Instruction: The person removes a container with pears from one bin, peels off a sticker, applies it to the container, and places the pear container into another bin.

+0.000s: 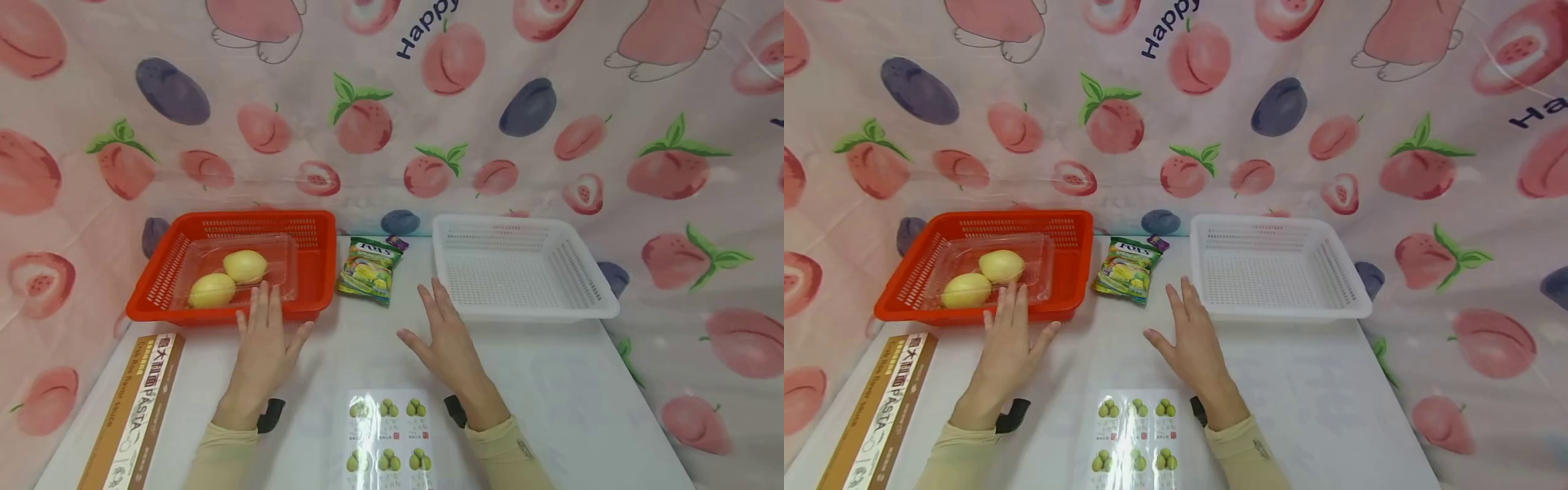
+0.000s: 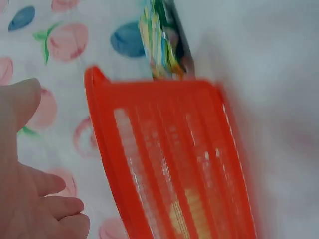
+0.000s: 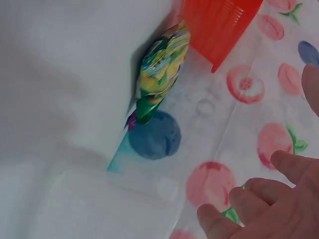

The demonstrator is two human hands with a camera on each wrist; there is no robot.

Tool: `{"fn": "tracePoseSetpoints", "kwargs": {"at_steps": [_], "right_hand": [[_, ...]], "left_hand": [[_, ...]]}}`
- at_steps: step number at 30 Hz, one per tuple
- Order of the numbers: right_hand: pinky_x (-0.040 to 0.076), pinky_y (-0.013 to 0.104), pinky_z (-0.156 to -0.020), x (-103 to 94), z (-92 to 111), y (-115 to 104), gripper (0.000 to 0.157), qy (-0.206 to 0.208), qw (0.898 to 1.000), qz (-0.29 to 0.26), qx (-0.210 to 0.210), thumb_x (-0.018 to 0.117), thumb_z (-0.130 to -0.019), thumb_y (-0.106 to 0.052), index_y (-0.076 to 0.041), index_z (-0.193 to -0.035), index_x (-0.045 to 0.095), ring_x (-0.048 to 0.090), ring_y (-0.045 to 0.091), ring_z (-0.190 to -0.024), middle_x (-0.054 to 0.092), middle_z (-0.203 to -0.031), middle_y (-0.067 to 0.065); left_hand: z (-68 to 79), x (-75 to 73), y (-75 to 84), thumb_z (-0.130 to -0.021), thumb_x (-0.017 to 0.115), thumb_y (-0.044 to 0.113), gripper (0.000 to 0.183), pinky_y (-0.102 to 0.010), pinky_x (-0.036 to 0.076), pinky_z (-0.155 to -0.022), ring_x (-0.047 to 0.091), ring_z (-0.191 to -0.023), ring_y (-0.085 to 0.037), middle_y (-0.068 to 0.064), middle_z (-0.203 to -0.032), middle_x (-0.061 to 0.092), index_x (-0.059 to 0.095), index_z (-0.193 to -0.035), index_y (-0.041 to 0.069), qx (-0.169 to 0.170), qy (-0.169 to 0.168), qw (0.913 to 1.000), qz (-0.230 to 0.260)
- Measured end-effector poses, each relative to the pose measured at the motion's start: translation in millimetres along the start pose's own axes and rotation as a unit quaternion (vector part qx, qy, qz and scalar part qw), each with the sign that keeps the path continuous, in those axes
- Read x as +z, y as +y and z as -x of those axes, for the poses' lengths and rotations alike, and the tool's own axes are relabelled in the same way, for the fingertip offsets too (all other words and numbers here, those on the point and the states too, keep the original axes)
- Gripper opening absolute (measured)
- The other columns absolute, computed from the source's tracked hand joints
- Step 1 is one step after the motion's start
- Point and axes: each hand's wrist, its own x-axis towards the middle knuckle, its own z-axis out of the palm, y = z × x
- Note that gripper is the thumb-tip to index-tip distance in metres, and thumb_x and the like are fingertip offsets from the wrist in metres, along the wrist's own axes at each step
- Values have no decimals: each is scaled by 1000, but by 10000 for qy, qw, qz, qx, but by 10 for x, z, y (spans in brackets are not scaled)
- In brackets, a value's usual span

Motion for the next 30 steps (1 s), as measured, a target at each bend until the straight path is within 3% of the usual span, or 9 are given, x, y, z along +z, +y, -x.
{"fn": "tracePoseSetpoints", "kwargs": {"at_steps": [6,11,19,25,30], "right_hand": [[28,45,-111,103,-252,-247,83,-622,9967,-477,-199,63,-92,-50,-10,-155,26,16,21,-145,15,-161,8],[28,42,-111,224,-497,-466,81,-1228,9876,-972,-97,60,-93,-52,-14,-156,25,20,16,-144,18,-161,1],[37,44,-105,409,-881,-824,77,-1581,9764,-1445,-280,60,-93,-51,-17,-154,28,27,17,-141,28,-157,0],[43,46,-100,540,-1108,-1041,80,-2026,9643,-1698,174,57,-92,-58,-17,-154,29,33,22,-137,33,-154,2],[45,50,-97,675,-1325,-1160,80,-2292,9518,-1907,713,56,-90,-61,-19,-153,32,39,24,-133,39,-150,4]], "left_hand": [[-10,-250,-297,-92,68,29,90,-64,12,-109,2,-143,-46,-31,-156,6,12,-151,-9,-467,496,9976,151],[14,-467,-528,-93,66,27,86,-64,18,-107,4,-143,-45,-30,-156,6,12,-151,-7,-994,788,9919,111],[94,-743,-897,-97,58,30,83,-63,12,-108,3,-144,-43,-28,-158,4,8,-153,-4,-1788,689,9813,152],[106,-826,-1098,-98,54,32,80,-64,19,-107,15,-141,-46,-26,-157,8,7,-153,-2,-2367,795,9680,252],[105,-891,-1226,-98,49,32,79,-62,14,-109,16,-141,-46,-27,-157,9,6,-153,-5,-2871,879,9533,339]]}}
